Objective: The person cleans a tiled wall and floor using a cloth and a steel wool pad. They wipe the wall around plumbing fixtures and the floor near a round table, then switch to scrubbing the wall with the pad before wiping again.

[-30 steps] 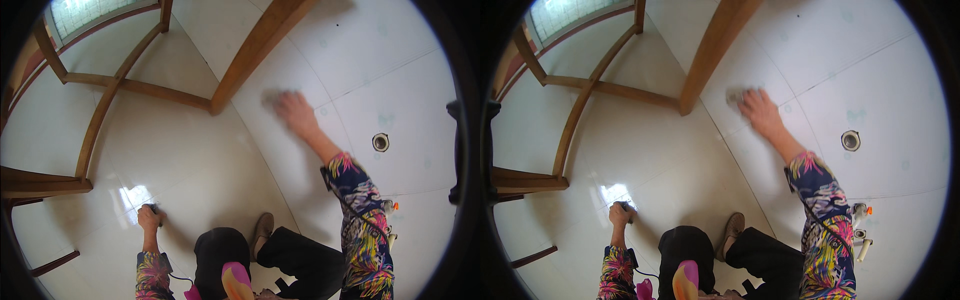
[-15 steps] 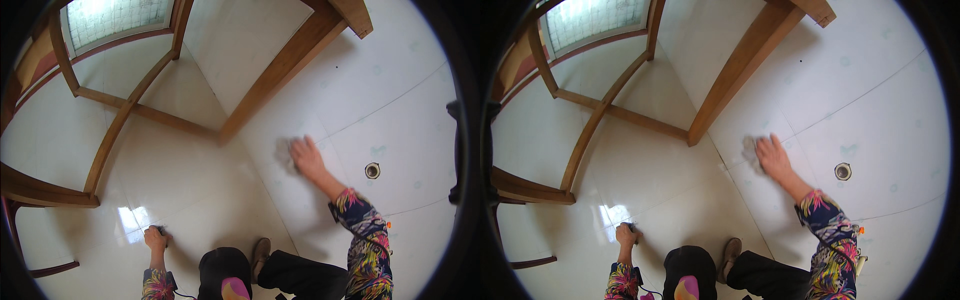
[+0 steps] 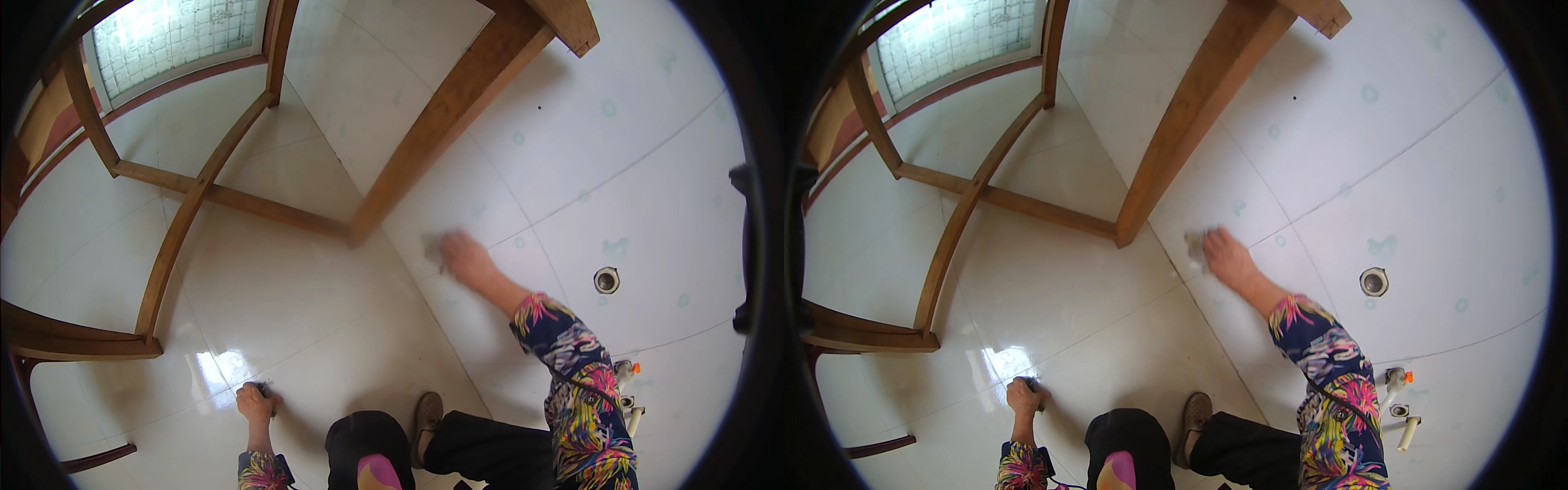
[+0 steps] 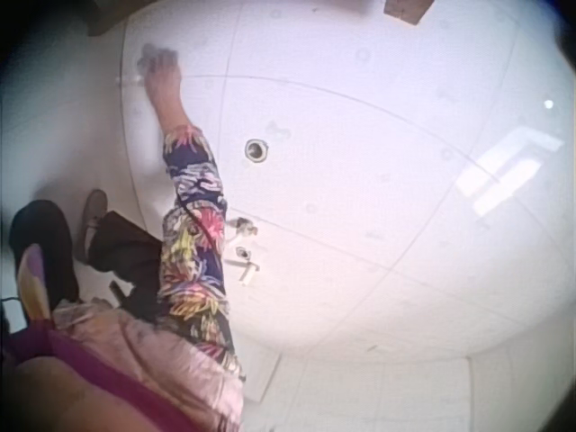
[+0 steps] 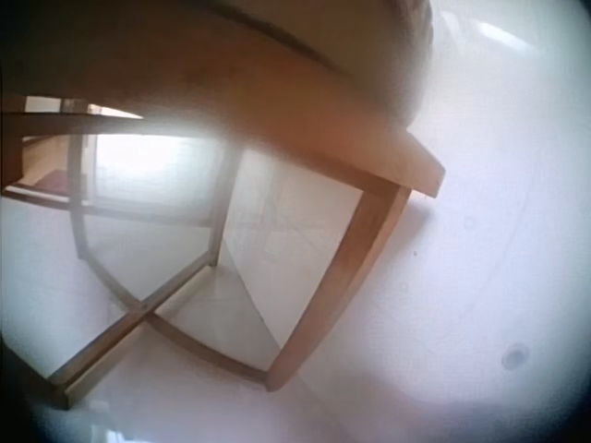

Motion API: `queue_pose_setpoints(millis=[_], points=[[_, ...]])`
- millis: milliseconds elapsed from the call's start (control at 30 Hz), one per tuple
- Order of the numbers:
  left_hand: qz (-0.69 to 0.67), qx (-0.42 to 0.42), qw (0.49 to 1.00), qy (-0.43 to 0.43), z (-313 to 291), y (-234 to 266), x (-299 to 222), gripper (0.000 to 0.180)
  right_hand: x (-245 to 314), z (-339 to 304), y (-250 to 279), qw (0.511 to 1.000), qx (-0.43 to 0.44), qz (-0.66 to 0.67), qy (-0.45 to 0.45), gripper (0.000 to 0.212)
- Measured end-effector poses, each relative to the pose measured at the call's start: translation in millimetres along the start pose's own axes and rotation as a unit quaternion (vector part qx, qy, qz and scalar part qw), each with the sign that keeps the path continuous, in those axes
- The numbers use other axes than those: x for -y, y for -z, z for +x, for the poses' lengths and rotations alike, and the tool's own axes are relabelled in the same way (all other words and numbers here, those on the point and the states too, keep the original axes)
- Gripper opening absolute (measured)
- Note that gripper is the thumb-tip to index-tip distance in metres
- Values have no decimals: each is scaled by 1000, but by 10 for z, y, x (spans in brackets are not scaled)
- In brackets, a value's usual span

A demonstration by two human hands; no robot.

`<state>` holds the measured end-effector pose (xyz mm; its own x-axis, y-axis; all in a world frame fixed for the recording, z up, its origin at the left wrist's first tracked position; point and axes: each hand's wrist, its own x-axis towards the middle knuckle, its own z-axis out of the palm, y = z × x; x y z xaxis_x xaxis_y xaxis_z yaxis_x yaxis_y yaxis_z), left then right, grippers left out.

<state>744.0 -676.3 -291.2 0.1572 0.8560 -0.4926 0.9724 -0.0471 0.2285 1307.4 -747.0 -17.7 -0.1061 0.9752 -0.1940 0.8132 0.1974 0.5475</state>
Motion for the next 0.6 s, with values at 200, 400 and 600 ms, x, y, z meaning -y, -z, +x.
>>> queue_pose_setpoints(millis=[200, 400, 600], points=[[13, 7, 1000, 11, 95, -43, 17, 78, -186, -100, 302, 999, -36, 12, -9, 20], [24, 20, 999, 7, 102, -31, 98, 80, -1293, 828, 1084, 968, -156, -120, -156, 36], [19, 39, 999, 29, 43, 14, 206, 84, -1616, 1495, 1059, 912, -383, 24, -142, 32]])
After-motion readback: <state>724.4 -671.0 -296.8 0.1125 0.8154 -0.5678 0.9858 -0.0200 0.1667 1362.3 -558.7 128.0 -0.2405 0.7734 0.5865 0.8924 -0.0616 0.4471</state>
